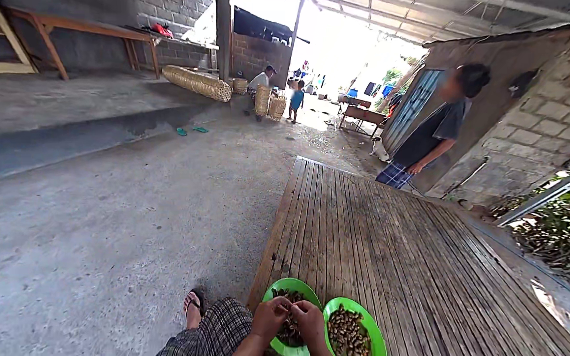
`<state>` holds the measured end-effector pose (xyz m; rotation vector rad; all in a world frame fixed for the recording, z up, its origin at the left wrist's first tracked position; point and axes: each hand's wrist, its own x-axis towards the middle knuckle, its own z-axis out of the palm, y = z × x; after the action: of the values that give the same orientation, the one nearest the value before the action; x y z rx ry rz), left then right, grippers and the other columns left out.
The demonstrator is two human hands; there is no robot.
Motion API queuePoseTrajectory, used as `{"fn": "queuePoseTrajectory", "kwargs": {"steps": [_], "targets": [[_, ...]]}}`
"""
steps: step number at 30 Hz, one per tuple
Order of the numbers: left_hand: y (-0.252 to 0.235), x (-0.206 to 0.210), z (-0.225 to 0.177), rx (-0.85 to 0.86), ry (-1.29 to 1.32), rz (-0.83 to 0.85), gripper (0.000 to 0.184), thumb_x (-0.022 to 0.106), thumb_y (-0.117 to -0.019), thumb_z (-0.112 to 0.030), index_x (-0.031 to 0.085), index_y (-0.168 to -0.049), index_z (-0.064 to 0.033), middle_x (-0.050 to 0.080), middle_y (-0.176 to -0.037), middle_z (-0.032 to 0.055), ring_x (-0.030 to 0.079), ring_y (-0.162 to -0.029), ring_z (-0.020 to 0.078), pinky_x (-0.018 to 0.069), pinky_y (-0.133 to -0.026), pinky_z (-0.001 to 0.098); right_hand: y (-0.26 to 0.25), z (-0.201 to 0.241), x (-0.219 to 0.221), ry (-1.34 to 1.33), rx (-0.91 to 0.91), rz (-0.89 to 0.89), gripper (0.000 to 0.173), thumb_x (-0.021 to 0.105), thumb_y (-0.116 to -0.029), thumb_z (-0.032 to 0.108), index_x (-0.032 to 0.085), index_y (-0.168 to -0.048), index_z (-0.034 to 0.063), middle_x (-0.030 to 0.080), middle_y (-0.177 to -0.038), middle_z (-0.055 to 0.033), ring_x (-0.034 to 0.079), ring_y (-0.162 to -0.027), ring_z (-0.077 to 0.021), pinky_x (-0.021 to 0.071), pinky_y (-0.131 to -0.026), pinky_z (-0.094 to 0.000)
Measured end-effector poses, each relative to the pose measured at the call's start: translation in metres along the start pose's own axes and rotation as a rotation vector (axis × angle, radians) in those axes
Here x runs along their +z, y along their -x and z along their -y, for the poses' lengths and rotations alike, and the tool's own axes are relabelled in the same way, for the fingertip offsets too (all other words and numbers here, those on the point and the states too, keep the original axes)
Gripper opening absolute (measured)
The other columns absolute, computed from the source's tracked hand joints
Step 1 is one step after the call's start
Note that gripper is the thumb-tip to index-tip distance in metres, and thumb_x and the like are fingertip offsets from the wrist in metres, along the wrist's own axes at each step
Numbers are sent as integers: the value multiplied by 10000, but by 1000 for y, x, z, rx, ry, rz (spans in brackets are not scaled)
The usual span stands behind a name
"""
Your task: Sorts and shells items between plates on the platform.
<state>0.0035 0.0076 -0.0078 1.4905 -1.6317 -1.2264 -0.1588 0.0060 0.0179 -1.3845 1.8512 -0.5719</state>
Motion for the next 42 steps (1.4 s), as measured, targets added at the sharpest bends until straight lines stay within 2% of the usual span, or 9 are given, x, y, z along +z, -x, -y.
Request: {"fn": "queuePoseTrajectory", "kwargs": {"steps": [6,9,14,17,23,25,29,34,42], "targets": [[1,2,1,79,6,0,217,680,-951,-180,745,-1158,-172,773,-1013,10,736,-923,128,584,-921,404,2,-4,-2,-215,37,22,260,717,-957,303,770,-976,49,744,-846,-100,708,-765,-225,580,-755,-474],[2,-2,-3,101,35,19,234,668,-944,-141,741,-1166,-137,763,-1054,24,730,-949,140,586,-930,399,5,-1,-4,-268,25,36,246,673,-982,243,752,-1013,12,746,-889,-126,716,-787,-233,597,-775,-467],[4,-7,-10,87,50,79,259,649,-959,-144,715,-1206,-101,757,-1077,63,729,-966,153,580,-938,385,5,-1,-4,-362,100,55,232,634,-1002,185,734,-1045,-20,742,-908,-126,713,-798,-191,600,-780,-396],[3,-5,-8,46,89,90,242,689,-956,-145,710,-1193,-99,764,-1027,52,733,-908,115,588,-906,342,4,-2,-1,-467,158,38,182,636,-1000,126,734,-975,-25,740,-828,-97,712,-722,-151,601,-707,-325],[-3,-2,-2,25,230,76,211,703,-950,-102,697,-1160,-80,761,-1023,48,736,-911,104,601,-897,318,1,-5,-1,-622,249,55,208,590,-1034,131,720,-973,-19,722,-810,-73,652,-660,-100,524,-596,-248],[-6,-3,-1,40,271,58,213,705,-944,-81,686,-1156,-60,756,-1041,60,738,-927,114,605,-900,321,1,-1,-3,-653,245,56,202,589,-1039,129,716,-1001,-23,725,-828,-73,658,-665,-99,530,-596,-241],[-9,-6,-3,15,273,42,230,712,-947,-94,676,-1173,-69,759,-1028,37,733,-928,95,597,-899,299,-1,2,-8,-522,100,63,180,627,-1016,119,735,-1079,-11,756,-919,-93,723,-795,-139,598,-729,-295],[-9,-5,-3,5,228,32,253,720,-943,-118,689,-1193,-95,758,-1033,15,722,-918,68,588,-883,270,1,7,-14,-86,-98,52,217,691,-973,255,776,-1097,98,770,-998,-33,720,-922,-99,577,-885,-338],[-8,-4,-4,32,154,19,238,708,-943,-120,703,-1181,-108,755,-1036,14,718,-924,64,580,-889,259,6,17,-8,181,-168,-12,242,665,-963,275,777,-1098,108,771,-1007,-57,730,-945,-161,572,-893,-388]]}}
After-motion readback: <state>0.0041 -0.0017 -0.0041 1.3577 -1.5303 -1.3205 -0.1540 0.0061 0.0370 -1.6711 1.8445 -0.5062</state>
